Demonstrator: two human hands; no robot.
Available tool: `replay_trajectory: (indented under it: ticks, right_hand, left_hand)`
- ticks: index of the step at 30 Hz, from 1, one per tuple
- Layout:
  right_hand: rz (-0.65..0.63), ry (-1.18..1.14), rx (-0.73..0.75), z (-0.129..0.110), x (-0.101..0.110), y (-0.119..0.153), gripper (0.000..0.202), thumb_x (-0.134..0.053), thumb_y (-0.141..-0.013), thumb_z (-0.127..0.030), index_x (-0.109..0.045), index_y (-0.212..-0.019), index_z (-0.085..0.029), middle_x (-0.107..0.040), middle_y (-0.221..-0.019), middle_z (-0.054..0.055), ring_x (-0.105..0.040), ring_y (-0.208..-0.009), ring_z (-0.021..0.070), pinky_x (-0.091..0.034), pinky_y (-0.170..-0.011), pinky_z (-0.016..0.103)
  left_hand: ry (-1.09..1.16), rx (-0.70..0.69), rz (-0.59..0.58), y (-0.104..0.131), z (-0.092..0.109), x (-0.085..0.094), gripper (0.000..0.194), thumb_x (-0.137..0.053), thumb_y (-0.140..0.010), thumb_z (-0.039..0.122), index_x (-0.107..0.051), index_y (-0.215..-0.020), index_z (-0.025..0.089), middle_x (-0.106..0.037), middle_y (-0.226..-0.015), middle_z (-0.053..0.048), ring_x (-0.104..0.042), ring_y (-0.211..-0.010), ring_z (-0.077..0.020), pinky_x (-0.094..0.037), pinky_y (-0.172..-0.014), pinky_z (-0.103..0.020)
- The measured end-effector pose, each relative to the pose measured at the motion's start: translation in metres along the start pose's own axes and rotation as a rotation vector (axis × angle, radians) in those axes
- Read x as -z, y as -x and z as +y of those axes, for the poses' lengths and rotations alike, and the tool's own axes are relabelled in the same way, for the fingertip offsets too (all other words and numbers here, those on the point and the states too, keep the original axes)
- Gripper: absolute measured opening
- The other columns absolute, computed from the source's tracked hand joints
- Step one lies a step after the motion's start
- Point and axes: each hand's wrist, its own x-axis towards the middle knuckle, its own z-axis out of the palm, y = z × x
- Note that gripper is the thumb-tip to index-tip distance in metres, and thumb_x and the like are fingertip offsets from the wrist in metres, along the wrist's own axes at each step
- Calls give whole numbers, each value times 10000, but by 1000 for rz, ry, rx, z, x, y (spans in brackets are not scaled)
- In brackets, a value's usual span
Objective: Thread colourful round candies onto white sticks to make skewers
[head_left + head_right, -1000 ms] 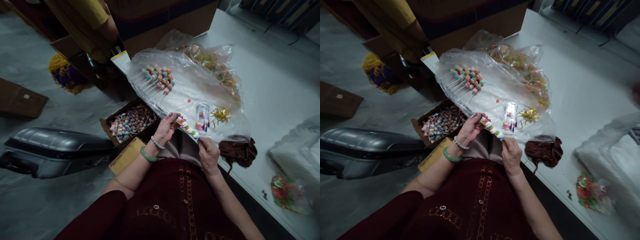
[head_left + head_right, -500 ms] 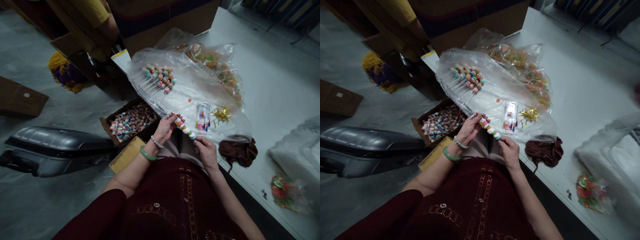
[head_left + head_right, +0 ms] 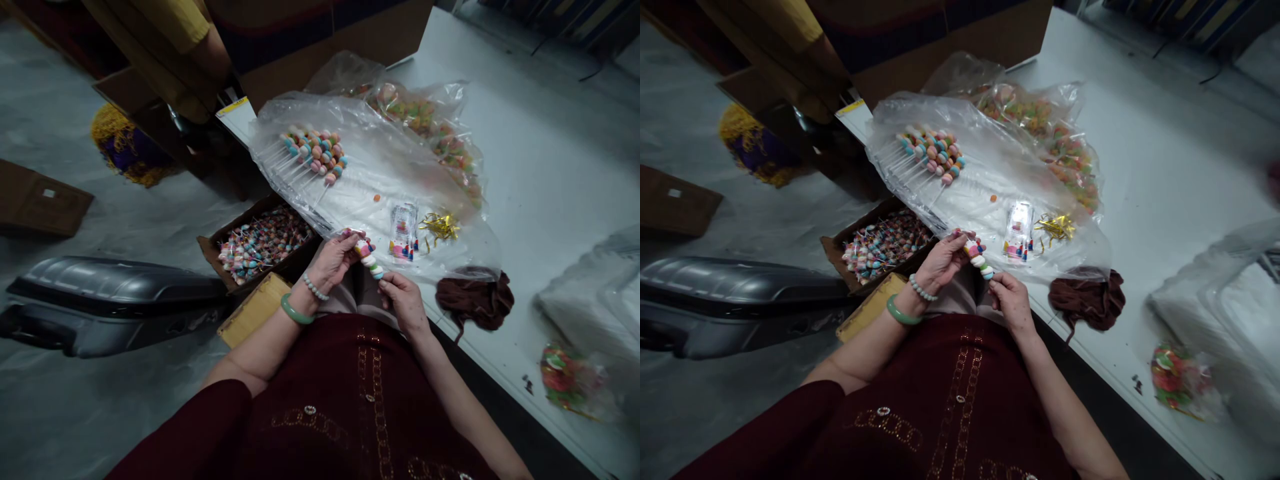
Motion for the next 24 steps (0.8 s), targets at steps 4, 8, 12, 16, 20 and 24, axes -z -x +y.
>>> replay_trajectory:
  ticks: [4, 8, 12, 16, 20, 24]
  right_hand:
    - [111, 196, 123, 3, 4, 2, 173, -633, -740, -361, -665, -768, -194, -581, -603, -24, -464, -459, 96, -373, -445, 224]
    - [172, 331, 194, 4, 3, 5, 149, -618, -777, -350, -672, -796, -212, -603, -620, -21, -492, -489, 106, -415, -490, 230]
    - [22, 32, -5, 1, 0, 4, 160, -637, -754, -355, -580, -760, -206, -584, -575, -41, -442, -370, 80, -312, -358, 202]
    - [-349, -387, -371, -3, 5, -4, 233, -705, -703, -267, -494, -767, -193, -518, -527, -84, -283, -300, 13, -189, -303, 141]
    - [-581, -639, -523, -4, 11, -10, 269, -682, -675, -112, -449, -780, -193, -405, -505, -151, -97, -302, -25, -171, -304, 101]
    - [-471, -524, -438, -2, 7, -7, 235, -684, -711, -208, -462, -787, -199, -452, -532, -124, -171, -305, -9, -163, -311, 125]
  left_hand:
    - [-5, 58, -35, 0, 0, -1, 321, -784, -727, 279, -637, -976, 141, -700, -829, -49, -710, -761, -192, -558, -723, -303]
    - [-58, 90, -68, 1, -2, -2, 292, -808, -691, 251, -652, -894, 111, -689, -776, -44, -703, -742, -176, -547, -728, -275]
    - [-74, 75, -75, 4, -9, -4, 301, -830, -662, 274, -670, -860, 113, -705, -824, -50, -698, -745, -164, -540, -754, -280]
    - [-72, 62, -90, 4, -15, -4, 345, -849, -633, 352, -680, -806, 105, -703, -802, -54, -697, -762, -182, -539, -784, -309]
    - [-63, 65, -116, 4, -18, -1, 339, -844, -643, 344, -685, -818, 101, -701, -796, -53, -690, -774, -175, -530, -855, -337]
    - [-75, 124, -131, 5, -17, -3, 346, -839, -651, 326, -680, -856, 96, -703, -820, -66, -693, -785, -185, -531, -827, -330]
